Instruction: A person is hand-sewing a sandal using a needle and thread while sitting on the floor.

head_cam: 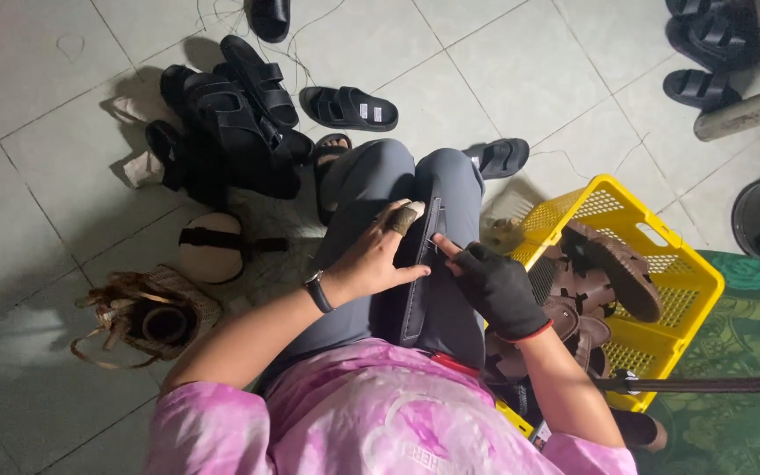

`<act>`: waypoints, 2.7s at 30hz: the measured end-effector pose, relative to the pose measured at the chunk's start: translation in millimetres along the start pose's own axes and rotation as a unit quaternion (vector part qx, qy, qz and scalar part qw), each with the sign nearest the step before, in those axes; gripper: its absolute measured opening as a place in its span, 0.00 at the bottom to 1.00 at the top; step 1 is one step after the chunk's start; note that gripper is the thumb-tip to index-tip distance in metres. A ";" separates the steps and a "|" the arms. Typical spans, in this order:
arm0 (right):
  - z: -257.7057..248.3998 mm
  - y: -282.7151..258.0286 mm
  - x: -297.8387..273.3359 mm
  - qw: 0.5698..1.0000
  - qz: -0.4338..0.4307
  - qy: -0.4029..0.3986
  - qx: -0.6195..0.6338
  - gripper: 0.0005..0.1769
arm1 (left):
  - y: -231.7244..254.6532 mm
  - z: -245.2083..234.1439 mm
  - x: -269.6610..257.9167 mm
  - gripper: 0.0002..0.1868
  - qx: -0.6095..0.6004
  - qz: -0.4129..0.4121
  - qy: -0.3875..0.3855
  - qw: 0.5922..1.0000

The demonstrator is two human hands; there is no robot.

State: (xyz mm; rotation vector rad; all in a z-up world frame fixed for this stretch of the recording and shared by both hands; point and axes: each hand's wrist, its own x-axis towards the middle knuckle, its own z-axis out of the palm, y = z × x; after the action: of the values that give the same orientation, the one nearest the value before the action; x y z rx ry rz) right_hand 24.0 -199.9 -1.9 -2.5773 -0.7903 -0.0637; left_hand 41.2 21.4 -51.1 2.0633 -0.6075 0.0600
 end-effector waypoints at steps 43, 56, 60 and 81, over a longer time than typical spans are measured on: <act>33.0 -6.7 1.8 0.997 0.013 0.063 -0.033 0.23 | -8.9 9.5 -27.1 0.19 0.033 -0.043 0.099 0.994; 27.9 0.9 -9.9 0.996 -0.003 0.068 -0.055 0.26 | -30.8 23.4 -10.7 0.20 -0.217 -0.119 0.040 0.968; -6.1 -17.6 -5.8 0.989 -0.001 0.001 -0.150 0.22 | 0.7 7.3 5.6 0.10 -0.173 -0.096 0.065 0.978; 39.2 39.3 -40.5 0.918 0.194 0.252 0.236 0.12 | 12.3 5.4 -8.8 0.10 0.204 0.288 0.198 0.915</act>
State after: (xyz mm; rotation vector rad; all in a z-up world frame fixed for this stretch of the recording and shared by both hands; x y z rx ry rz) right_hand 8.3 -233.4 -59.7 -2.0646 -0.0768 -0.3521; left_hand 27.0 15.2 -46.9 2.0996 -0.9825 0.9978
